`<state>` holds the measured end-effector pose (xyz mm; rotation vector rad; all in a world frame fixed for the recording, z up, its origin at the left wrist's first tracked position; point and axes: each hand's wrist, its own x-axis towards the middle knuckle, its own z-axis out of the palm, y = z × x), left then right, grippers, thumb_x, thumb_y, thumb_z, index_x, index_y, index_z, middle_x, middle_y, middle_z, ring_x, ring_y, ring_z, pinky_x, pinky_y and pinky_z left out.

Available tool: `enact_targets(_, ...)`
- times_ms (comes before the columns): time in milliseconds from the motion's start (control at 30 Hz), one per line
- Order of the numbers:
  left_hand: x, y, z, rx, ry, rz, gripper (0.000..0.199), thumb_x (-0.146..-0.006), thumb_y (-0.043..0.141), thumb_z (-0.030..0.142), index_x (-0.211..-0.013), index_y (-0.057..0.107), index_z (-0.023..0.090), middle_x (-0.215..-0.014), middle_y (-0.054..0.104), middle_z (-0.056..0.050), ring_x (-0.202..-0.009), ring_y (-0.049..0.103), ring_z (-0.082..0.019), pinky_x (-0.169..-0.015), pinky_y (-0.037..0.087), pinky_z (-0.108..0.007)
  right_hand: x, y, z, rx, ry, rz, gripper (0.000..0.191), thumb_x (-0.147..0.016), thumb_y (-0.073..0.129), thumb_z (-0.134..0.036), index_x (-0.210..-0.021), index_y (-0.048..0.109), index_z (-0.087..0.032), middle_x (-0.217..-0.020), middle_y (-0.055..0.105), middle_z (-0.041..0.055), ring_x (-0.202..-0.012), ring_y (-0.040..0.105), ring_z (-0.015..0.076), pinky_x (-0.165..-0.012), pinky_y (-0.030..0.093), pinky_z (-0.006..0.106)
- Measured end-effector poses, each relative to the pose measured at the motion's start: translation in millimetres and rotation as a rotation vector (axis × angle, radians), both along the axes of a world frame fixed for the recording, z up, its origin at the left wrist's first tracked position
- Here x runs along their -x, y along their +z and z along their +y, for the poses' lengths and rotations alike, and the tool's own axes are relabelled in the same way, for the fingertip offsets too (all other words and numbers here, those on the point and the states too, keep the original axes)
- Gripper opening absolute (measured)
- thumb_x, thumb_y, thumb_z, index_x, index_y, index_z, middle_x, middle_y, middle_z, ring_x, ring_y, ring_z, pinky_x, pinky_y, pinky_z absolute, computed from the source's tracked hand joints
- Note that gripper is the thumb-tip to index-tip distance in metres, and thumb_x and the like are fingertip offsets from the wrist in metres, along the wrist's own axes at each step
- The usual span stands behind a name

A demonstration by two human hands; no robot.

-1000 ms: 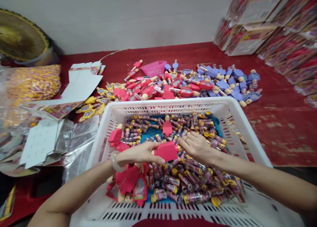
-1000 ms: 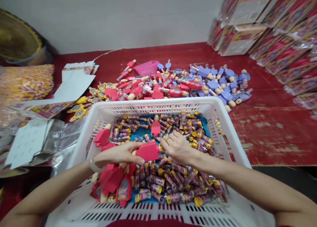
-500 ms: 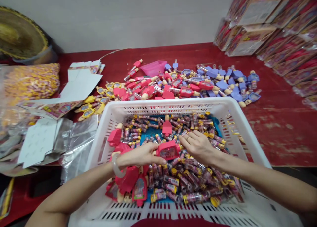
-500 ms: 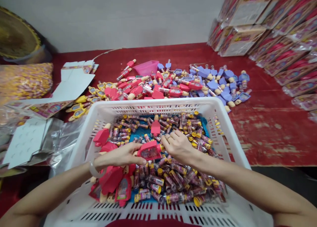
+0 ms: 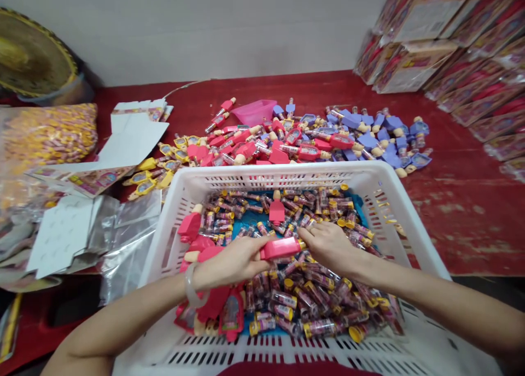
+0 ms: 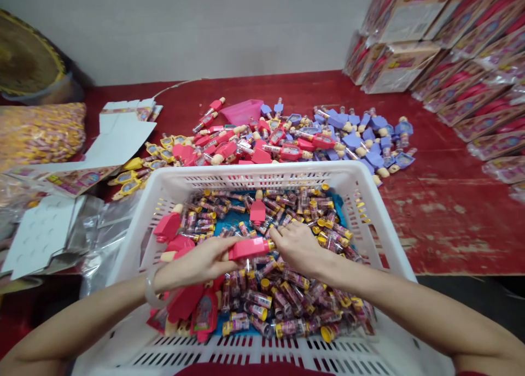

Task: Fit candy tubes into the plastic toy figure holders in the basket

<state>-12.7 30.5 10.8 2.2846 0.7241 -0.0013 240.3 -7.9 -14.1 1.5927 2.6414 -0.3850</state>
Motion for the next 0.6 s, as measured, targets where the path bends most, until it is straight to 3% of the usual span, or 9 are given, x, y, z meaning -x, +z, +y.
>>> enact_targets(100, -1.8, -9.3, -6.9, -0.421, -0.016, 0.026, 0.047, -0.094, 0.037, 0.010, -0.137, 0.044, 0.028, -0.086, 0.062, -0.005, -0.076, 0.057, -0.016, -0.066, 0.043, -0.028, -0.6, 3.3, 1.4, 0.523, 0.012, 0.156, 0.011, -0.080, 0.059, -0.026, -0.085, 0.064, -0.018, -0.069, 0.066, 0.0001, -0.061, 0.058, 0.0151, -0.054, 0.033, 0.022)
enact_targets(167, -0.7, -11.9, -6.1, -0.471, -0.054, 0.065, 0.050, -0.093, 0.038, 0.010, -0.140, 0.039, 0.029, -0.090, 0.062, -0.006, -0.077, 0.057, -0.017, -0.066, 0.043, -0.029, -0.6, 3.5, 3.1, 0.636, 0.039, 0.211, 0.014, -0.081, 0.059, -0.031, -0.086, 0.064, -0.019, -0.072, 0.067, -0.0011, -0.062, 0.059, 0.0143, -0.054, 0.034, 0.021)
enact_targets(267, 2.9, -6.9, 2.7, -0.211, -0.066, 0.088, 0.065, -0.090, 0.053, 0.034, -0.147, 0.023, 0.022, -0.096, 0.064, -0.007, -0.079, 0.059, -0.019, -0.066, 0.045, -0.028, 0.2, 2.5, 4.0, 0.228, 0.020, 0.055, 0.016, -0.082, 0.053, -0.016, -0.093, 0.064, -0.014, -0.076, 0.068, 0.0067, -0.069, 0.060, 0.0184, -0.061, 0.036, 0.025)
enact_targets(333, 4.1, -3.1, 8.1, -0.039, -0.080, 0.073, 0.072, -0.088, 0.054, 0.048, -0.147, 0.024, 0.019, -0.095, 0.066, -0.006, -0.079, 0.060, -0.020, -0.067, 0.045, -0.028, 0.6, 3.5, 3.1, -0.035, 0.063, -0.039, 0.021, -0.083, 0.047, -0.008, -0.096, 0.064, -0.011, -0.079, 0.068, 0.0121, -0.074, 0.060, 0.0215, -0.068, 0.036, 0.029)
enact_targets(400, 3.0, -4.0, 9.3, -0.021, -0.071, 0.070, 0.059, -0.091, 0.050, 0.048, -0.140, 0.036, 0.019, -0.091, 0.067, -0.005, -0.076, 0.061, -0.019, -0.065, 0.045, -0.027, 0.6, 6.0, 1.6, -0.085, 0.066, -0.064, 0.022, -0.084, 0.046, -0.007, -0.096, 0.064, -0.010, -0.080, 0.068, 0.0132, -0.075, 0.060, 0.0218, -0.068, 0.036, 0.030)
enact_targets(433, 1.9, -6.5, 8.1, -0.086, -0.063, 0.074, 0.049, -0.093, 0.048, 0.042, -0.135, 0.041, 0.019, -0.091, 0.066, -0.005, -0.075, 0.061, -0.018, -0.064, 0.045, -0.026, 0.4, 7.4, 1.0, -0.020, 0.043, -0.048, 0.021, -0.083, 0.047, -0.008, -0.095, 0.064, -0.012, -0.079, 0.068, 0.0115, -0.073, 0.061, 0.0207, -0.066, 0.036, 0.028)
enact_targets(500, -0.3, -14.3, 3.9, -0.299, -0.084, 0.083, 0.037, -0.095, 0.044, 0.028, -0.131, 0.046, 0.019, -0.091, 0.065, -0.007, -0.075, 0.061, -0.018, -0.064, 0.045, -0.027, -0.1, 8.8, 0.4, 0.274, 0.037, 0.048, 0.013, -0.082, 0.054, -0.016, -0.091, 0.063, -0.015, -0.075, 0.068, 0.0051, -0.066, 0.060, 0.0171, -0.059, 0.036, 0.024)
enact_targets(567, -1.2, -21.4, 0.5, -0.486, -0.131, 0.098, 0.038, -0.094, 0.041, 0.017, -0.131, 0.047, 0.021, -0.090, 0.064, -0.007, -0.076, 0.060, -0.017, -0.065, 0.045, -0.028, -0.2, 7.1, 0.9, 0.577, 0.099, 0.169, 0.012, -0.080, 0.060, -0.028, -0.087, 0.063, -0.018, -0.072, 0.067, -0.0010, -0.062, 0.059, 0.0142, -0.053, 0.034, 0.020)
enact_targets(600, -0.9, -23.2, 0.0, -0.522, -0.139, 0.111, 0.040, -0.094, 0.041, 0.015, -0.133, 0.046, 0.023, -0.089, 0.063, -0.007, -0.075, 0.060, -0.017, -0.064, 0.044, -0.028, 0.0, 5.0, 1.4, 0.614, 0.123, 0.183, 0.013, -0.080, 0.061, -0.031, -0.086, 0.063, -0.019, -0.071, 0.066, -0.0024, -0.061, 0.059, 0.0136, -0.052, 0.034, 0.019)
